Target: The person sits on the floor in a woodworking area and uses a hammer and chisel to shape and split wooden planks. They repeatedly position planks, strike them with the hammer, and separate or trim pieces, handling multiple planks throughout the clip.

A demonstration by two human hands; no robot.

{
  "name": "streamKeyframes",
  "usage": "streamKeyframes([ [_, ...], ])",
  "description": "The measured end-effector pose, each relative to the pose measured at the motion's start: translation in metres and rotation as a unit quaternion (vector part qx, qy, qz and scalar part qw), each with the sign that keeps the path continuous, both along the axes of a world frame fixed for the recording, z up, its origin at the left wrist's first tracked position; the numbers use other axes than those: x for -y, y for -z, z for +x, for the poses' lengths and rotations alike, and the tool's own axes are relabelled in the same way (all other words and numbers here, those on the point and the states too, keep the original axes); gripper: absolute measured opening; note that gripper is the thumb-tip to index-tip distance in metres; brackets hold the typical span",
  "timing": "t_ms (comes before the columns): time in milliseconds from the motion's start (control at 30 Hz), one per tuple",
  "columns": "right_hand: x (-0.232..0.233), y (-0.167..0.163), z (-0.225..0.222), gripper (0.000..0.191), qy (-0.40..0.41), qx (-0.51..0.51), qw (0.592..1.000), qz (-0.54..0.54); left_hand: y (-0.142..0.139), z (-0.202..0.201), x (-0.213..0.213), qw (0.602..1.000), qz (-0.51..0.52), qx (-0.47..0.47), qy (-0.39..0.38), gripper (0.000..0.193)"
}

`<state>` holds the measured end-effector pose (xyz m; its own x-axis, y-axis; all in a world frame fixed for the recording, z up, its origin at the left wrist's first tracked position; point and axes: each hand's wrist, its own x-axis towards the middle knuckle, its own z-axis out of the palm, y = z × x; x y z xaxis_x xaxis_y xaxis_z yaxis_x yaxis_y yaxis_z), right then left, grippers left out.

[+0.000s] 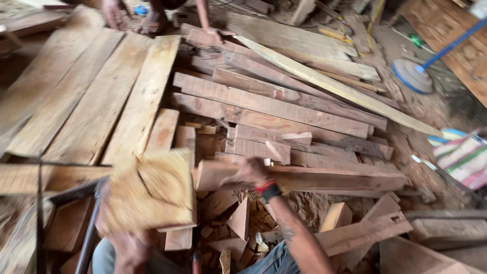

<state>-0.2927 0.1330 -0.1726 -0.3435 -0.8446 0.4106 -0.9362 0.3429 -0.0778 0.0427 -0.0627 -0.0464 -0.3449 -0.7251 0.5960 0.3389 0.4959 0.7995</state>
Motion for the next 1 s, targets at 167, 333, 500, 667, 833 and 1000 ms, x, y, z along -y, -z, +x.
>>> streamKeyframes([
  [167, -0.039, -0.079, -0.007, 0.079, 0.051, -0.054, 0.992, -0.100, -0.015, -0.014, 0.024, 0.999, -0.025, -0.024, 0.038, 0.103],
  [333, -0.078, -0.157, 0.026, 0.081, 0.043, -0.053, 0.976, -0.206, -0.046, -0.059, 0.038, 0.991, -0.030, 0.042, 0.126, 0.110],
  [500, -0.111, -0.213, 0.056, 0.082, -0.155, 0.143, 0.939, -0.272, -0.065, -0.100, 0.027, 0.972, -0.088, 0.104, 0.194, 0.111],
  [667, -0.117, -0.230, 0.065, 0.079, 0.063, -0.075, 0.976, -0.197, -0.060, -0.109, 0.005, 0.969, -0.072, 0.111, 0.207, 0.115],
  [833, -0.114, -0.216, 0.058, 0.079, 0.063, -0.076, 0.976, -0.195, -0.060, -0.111, 0.005, 0.973, -0.094, 0.109, 0.178, 0.113],
  [1000, -0.107, -0.205, 0.054, 0.084, 0.058, -0.099, 0.972, -0.206, -0.065, -0.109, 0.012, 0.968, -0.090, 0.114, 0.204, 0.119],
])
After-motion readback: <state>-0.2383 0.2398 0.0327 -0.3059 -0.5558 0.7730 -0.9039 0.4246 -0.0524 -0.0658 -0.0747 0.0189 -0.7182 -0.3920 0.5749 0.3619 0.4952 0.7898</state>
